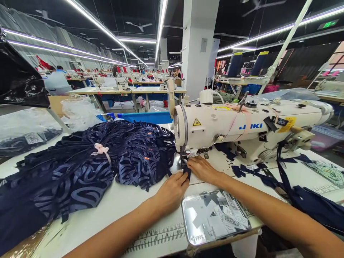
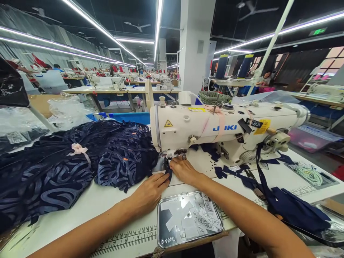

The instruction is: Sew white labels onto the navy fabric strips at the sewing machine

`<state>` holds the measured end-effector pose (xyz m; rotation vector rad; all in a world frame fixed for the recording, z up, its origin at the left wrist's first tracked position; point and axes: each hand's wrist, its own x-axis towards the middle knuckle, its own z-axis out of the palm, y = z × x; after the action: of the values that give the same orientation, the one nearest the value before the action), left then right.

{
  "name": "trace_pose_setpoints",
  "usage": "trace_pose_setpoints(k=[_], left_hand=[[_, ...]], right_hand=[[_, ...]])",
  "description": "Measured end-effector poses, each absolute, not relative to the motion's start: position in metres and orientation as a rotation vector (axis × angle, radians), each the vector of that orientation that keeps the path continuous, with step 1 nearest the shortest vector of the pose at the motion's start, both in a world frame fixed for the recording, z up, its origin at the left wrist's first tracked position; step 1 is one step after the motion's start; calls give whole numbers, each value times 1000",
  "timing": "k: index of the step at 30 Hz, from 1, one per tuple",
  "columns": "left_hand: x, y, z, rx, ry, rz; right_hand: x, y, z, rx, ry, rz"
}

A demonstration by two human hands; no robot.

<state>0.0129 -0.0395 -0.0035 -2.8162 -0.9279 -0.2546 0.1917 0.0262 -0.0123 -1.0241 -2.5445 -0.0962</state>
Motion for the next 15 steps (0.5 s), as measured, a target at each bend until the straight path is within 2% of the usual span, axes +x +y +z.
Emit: trace_pose_setpoints(k=[9,15], left_hand=[[17,-35,5,-2866,-1036,-193],[15,-31,6,-2904,-1060,-240]], right_hand=[[192,36,-12,-1132,-2350,568],[191,29,-13,-1076,-2361,402]])
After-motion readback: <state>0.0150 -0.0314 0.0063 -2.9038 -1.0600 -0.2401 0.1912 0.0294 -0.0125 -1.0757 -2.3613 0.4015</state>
